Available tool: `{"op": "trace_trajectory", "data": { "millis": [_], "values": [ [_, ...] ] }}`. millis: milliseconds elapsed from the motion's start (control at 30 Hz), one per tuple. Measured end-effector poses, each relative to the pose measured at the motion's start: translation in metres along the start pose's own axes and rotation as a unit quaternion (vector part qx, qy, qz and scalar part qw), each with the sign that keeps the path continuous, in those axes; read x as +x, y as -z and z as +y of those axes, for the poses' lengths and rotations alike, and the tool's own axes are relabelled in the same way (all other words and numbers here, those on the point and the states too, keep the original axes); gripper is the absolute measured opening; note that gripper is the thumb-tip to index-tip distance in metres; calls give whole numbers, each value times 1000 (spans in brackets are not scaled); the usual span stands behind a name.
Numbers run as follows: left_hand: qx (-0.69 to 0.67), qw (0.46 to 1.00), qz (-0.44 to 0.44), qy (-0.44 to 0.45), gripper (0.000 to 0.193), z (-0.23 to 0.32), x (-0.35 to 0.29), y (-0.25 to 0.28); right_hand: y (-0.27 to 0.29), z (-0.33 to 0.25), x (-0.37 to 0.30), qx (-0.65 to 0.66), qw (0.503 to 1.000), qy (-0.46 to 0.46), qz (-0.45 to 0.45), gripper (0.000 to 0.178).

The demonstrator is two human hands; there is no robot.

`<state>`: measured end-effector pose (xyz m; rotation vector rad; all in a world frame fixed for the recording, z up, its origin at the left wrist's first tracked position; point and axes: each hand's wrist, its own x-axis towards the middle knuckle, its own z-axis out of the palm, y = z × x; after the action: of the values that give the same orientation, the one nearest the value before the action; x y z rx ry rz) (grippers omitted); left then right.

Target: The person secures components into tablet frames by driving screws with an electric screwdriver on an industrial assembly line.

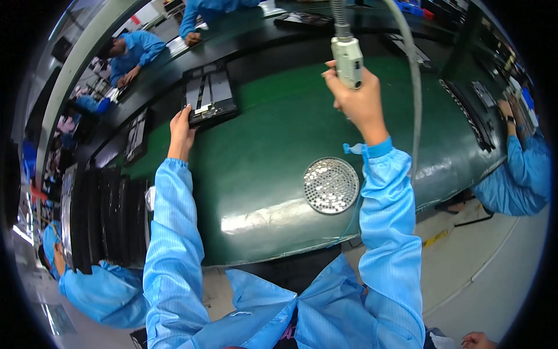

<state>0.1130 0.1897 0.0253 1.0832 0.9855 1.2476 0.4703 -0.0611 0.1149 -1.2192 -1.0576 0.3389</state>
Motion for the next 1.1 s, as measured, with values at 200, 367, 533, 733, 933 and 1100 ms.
{"op": "trace_trajectory", "data": {
  "millis": [200,367,533,733,933,1100],
  "values": [
    [223,972,56,-49,44,-24,55,-12,2,7,-2,6,1000,-5,-10,18],
    [554,820,140,-44,52,-37,77,6,-10,4,-5,44,999,-12,-26,17],
    [609,746,223,-150,56,-37,56,10,-23,0,-11,42,999,-5,-34,16],
    [603,765,8,-226,86,-24,8,-42,-1,5,-13,-4,999,28,26,30],
    [478,829,-49,-287,60,-36,54,37,-25,-10,-29,13,1000,29,3,20],
    [486,831,-60,-264,60,-32,52,11,-10,-31,-42,23,999,17,14,16]
  ]
}}
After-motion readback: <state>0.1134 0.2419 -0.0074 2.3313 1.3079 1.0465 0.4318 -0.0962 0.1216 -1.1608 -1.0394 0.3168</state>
